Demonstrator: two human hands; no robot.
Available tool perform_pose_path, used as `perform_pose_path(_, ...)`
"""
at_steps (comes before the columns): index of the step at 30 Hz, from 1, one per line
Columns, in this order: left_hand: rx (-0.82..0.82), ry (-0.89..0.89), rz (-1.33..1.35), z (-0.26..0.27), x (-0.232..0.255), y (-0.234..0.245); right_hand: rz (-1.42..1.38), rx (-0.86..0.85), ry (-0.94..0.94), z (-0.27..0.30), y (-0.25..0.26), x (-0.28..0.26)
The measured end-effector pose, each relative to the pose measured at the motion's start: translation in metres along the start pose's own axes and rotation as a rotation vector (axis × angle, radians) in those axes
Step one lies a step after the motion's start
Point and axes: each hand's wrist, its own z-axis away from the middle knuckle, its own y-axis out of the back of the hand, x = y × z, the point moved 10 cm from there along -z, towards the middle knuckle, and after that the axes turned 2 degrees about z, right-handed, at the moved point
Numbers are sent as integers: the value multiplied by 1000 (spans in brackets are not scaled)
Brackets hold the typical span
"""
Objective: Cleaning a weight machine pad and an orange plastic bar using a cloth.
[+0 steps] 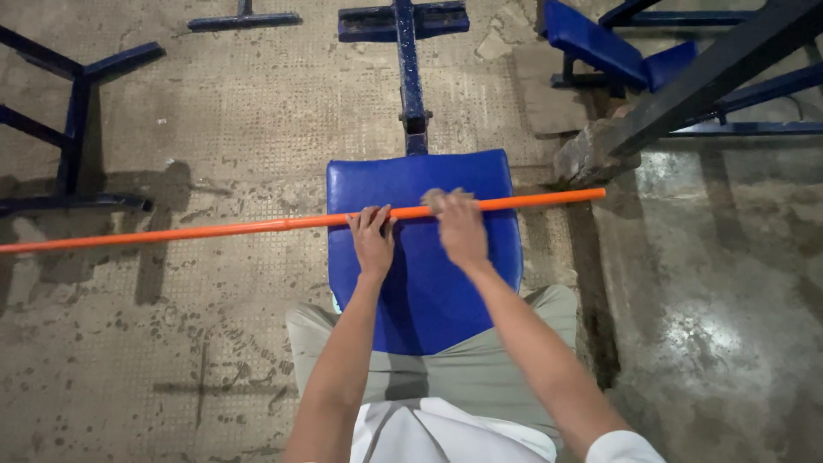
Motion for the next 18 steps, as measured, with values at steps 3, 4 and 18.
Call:
perform_pose_path(3, 4, -9, 1, 1, 1, -1, 31, 8, -86, 2, 32, 33)
perform_pose_path(4, 5, -10, 3, 1, 2, -2, 32, 9, -86, 5, 36, 41)
perform_pose_path(18, -1, 29, -48, 3, -6, -16, -104, 87, -152, 6, -19, 5)
